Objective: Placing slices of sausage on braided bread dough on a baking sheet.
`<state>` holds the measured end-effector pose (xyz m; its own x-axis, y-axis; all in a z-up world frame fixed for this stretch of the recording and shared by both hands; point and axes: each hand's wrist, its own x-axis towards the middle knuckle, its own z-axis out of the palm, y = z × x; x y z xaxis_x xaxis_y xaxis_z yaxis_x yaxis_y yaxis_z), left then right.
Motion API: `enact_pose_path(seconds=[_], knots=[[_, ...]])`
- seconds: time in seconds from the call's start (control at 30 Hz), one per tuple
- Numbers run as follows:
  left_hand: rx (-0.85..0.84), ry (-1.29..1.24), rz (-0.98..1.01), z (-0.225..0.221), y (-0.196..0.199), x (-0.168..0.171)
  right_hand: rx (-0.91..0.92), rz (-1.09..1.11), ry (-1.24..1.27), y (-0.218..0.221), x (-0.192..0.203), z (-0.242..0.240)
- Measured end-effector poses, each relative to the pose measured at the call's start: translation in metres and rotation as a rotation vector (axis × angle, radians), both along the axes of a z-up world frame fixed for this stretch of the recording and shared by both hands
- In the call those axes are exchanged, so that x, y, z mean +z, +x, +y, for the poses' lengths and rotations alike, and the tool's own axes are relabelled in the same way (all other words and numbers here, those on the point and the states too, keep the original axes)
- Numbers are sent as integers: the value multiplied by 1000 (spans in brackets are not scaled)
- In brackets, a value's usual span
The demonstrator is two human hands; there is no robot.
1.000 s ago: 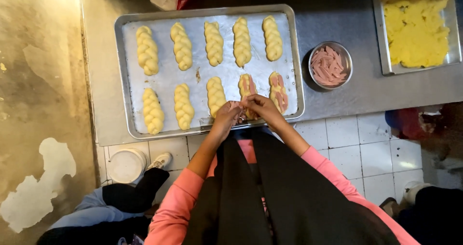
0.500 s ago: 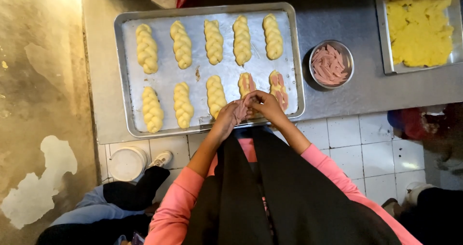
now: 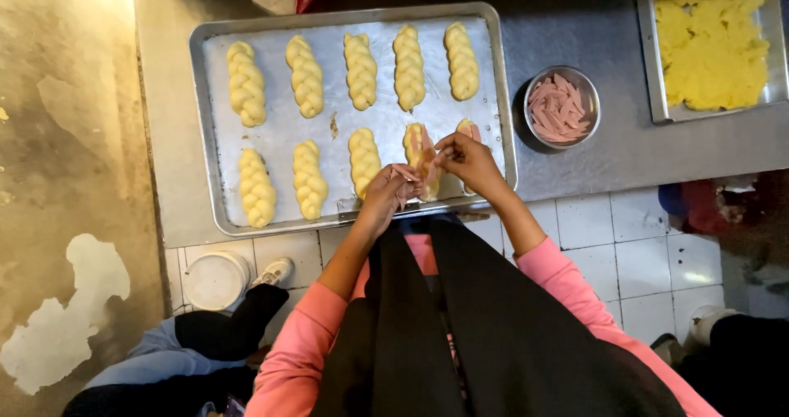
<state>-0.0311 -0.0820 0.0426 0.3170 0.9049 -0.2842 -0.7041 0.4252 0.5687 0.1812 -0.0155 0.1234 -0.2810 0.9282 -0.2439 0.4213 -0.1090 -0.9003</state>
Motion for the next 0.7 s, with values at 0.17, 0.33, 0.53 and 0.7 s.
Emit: enact_pose_path(seconds=[0.17,0.33,0.53,0.7], knots=[[33,-36,25,2,-4,-20,138,-62,28,11,-20,12],[15,-96,100,3,-9,-20,214,-222,24,4,-53,14],[-7,-111,179,4,-11,-18,144,-147,75,-5,-48,7],[-73,-76,403,6,-15,-3,-4,-24,-42,-25,-42,4]])
